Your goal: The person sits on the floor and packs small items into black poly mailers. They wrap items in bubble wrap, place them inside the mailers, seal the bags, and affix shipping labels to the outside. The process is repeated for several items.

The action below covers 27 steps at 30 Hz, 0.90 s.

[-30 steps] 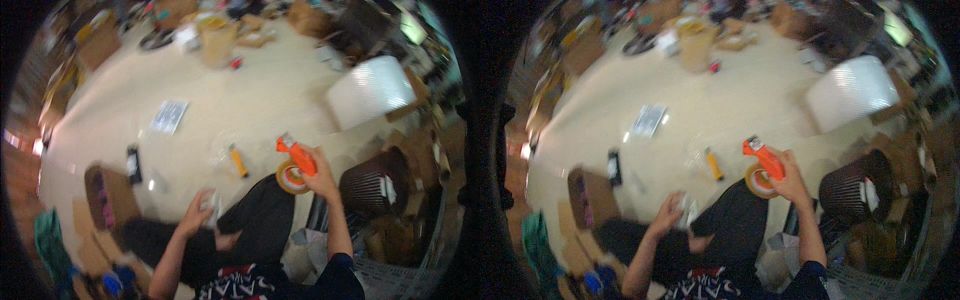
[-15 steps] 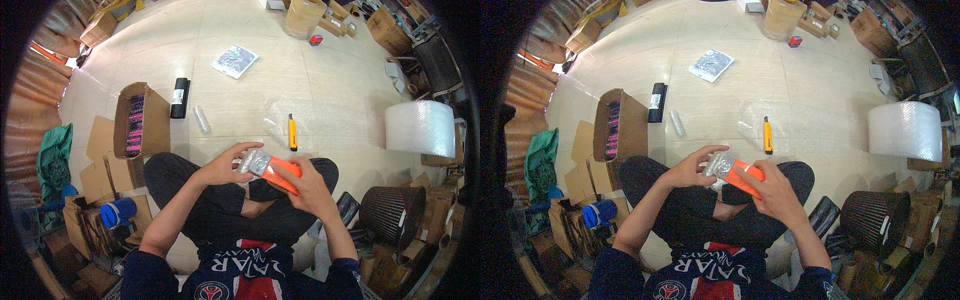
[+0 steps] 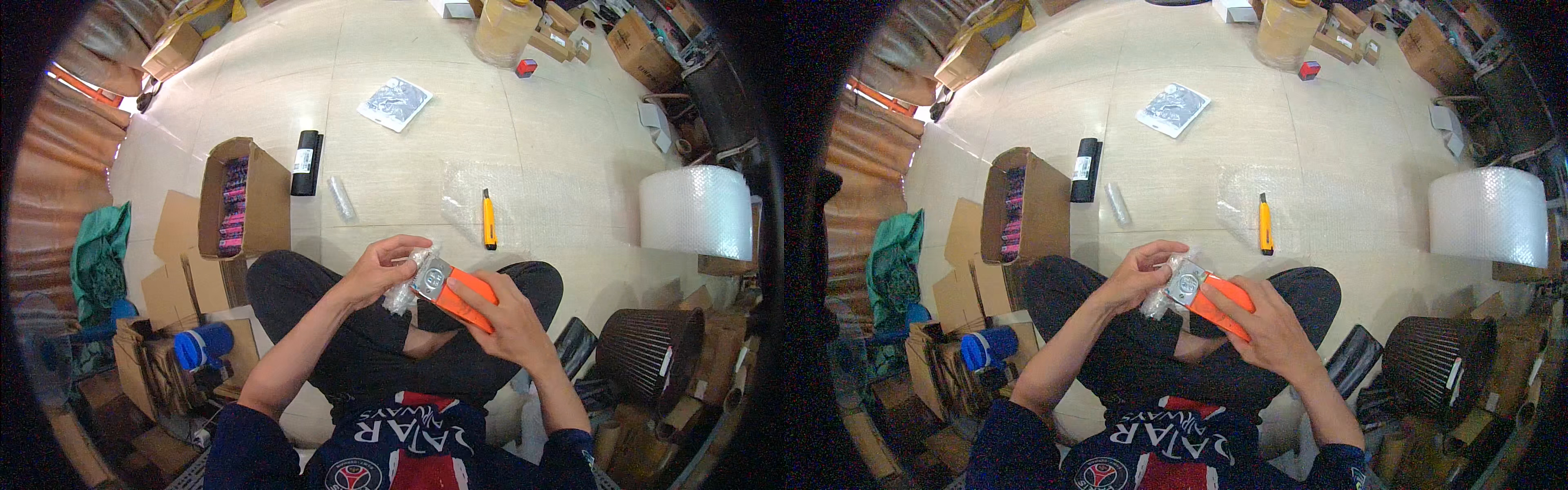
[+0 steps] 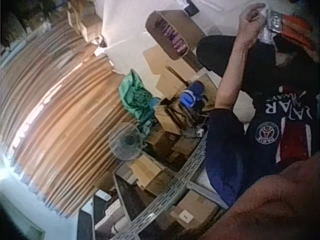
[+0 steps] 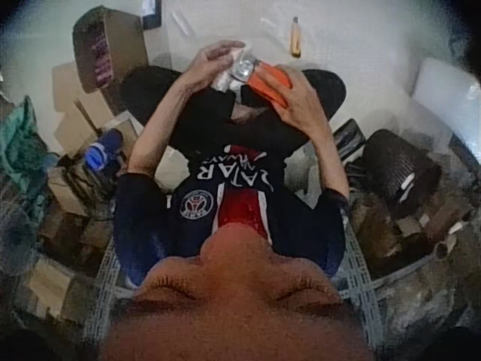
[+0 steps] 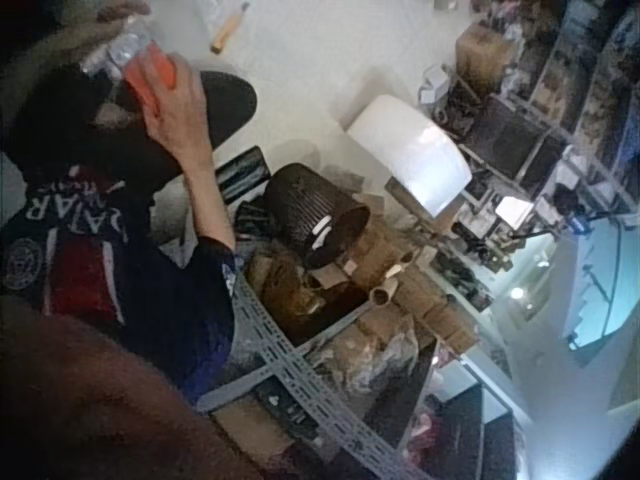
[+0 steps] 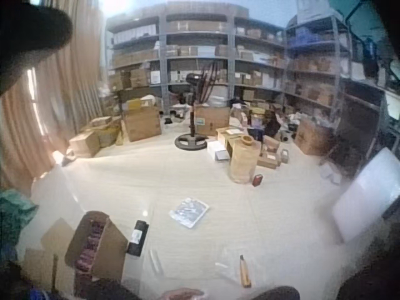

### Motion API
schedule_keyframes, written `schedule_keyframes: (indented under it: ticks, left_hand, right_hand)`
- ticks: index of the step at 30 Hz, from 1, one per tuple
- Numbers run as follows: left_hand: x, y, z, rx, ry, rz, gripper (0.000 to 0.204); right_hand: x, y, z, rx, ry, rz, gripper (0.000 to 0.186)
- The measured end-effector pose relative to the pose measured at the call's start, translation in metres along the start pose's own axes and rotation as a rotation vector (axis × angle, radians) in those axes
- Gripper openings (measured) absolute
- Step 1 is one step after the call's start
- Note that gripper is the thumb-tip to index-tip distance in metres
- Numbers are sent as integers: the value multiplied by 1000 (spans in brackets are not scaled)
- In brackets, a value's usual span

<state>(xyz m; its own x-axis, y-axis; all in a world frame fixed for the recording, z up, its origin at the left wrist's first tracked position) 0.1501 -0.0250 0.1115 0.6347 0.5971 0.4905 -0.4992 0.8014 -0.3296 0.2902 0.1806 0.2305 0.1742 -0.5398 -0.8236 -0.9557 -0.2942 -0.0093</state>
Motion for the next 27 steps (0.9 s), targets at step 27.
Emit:
schedule_keyframes:
  ticks: [27]
  left_hand:
    - [43, 1, -105, -287, 190, 186, 43]
  right_hand:
    - [55, -325, 425, 1038, 982, 1603, 50]
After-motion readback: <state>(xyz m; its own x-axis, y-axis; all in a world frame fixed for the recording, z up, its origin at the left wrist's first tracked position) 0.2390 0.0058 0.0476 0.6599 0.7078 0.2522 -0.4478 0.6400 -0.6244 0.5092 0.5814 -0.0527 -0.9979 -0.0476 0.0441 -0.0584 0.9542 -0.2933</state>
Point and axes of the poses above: each hand's wrist, its own y-axis towards the middle knuckle, its own x-axis out of the palm, z = x × y, the point moved 4 cm from there along y, towards the middle knuckle, and after that the axes turned 4 degrees about -x, right-handed, at the moved point
